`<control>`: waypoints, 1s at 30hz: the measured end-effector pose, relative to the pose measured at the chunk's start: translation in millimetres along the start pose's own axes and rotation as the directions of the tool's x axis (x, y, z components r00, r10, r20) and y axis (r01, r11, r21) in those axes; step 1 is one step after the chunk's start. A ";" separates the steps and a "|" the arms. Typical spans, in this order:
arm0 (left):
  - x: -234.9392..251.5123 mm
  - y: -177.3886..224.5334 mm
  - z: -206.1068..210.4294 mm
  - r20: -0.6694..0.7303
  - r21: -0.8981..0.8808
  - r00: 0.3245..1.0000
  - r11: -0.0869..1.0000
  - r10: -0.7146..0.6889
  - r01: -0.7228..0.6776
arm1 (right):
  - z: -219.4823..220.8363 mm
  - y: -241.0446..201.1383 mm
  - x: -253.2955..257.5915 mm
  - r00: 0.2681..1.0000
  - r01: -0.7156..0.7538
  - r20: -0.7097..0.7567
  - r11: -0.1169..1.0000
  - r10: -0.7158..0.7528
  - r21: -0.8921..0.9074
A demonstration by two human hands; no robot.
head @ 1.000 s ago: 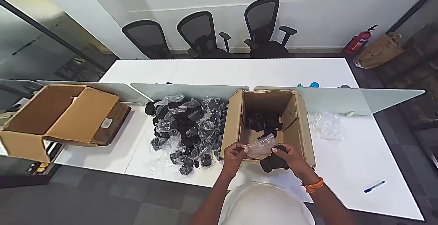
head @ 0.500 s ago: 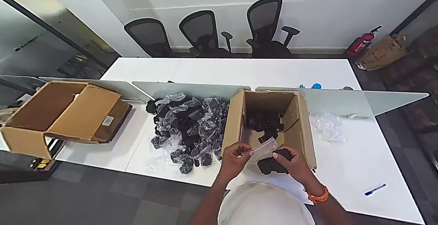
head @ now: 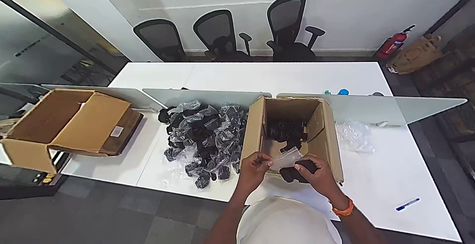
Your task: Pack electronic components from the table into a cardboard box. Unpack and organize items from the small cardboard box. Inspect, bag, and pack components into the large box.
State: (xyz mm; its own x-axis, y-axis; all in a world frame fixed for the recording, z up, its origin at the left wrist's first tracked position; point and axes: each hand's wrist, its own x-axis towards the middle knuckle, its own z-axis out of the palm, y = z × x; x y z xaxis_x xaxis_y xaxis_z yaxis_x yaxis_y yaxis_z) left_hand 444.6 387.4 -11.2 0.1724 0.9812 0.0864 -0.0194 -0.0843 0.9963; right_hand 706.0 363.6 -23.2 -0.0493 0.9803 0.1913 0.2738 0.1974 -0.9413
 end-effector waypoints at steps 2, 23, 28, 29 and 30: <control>0.1 1.5 -2.2 0.002 0.006 1.000 1.000 -0.004 0.004 | -1.1 0.5 0.9 1.000 0.005 -0.001 1.000 -0.005 -0.002; 5.8 3.2 -11.2 0.105 0.216 0.994 0.974 0.042 -0.064 | -1.0 -6.9 2.6 0.994 0.106 0.028 0.991 -0.104 -0.087; 5.8 11.5 -11.9 0.141 0.374 0.988 0.927 -0.069 0.011 | -4.2 -9.8 4.5 0.985 0.174 0.052 0.961 -0.167 -0.216; 6.1 12.8 -11.7 0.144 0.387 0.986 0.922 -0.081 0.020 | -4.6 -10.4 5.1 0.983 0.181 0.052 0.957 -0.174 -0.226; 6.1 13.8 -11.5 0.144 0.398 0.986 0.917 -0.089 0.024 | -4.9 -11.0 5.3 0.983 0.185 0.051 0.954 -0.178 -0.234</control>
State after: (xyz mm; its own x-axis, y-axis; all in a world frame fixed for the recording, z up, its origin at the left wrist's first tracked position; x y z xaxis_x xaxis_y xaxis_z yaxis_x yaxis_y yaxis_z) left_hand 434.1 394.2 3.0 0.3136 0.9496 -0.0024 0.3784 -0.1226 0.9175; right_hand 707.4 366.5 -10.5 -0.1461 0.9287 0.3409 0.4774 0.3680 -0.7979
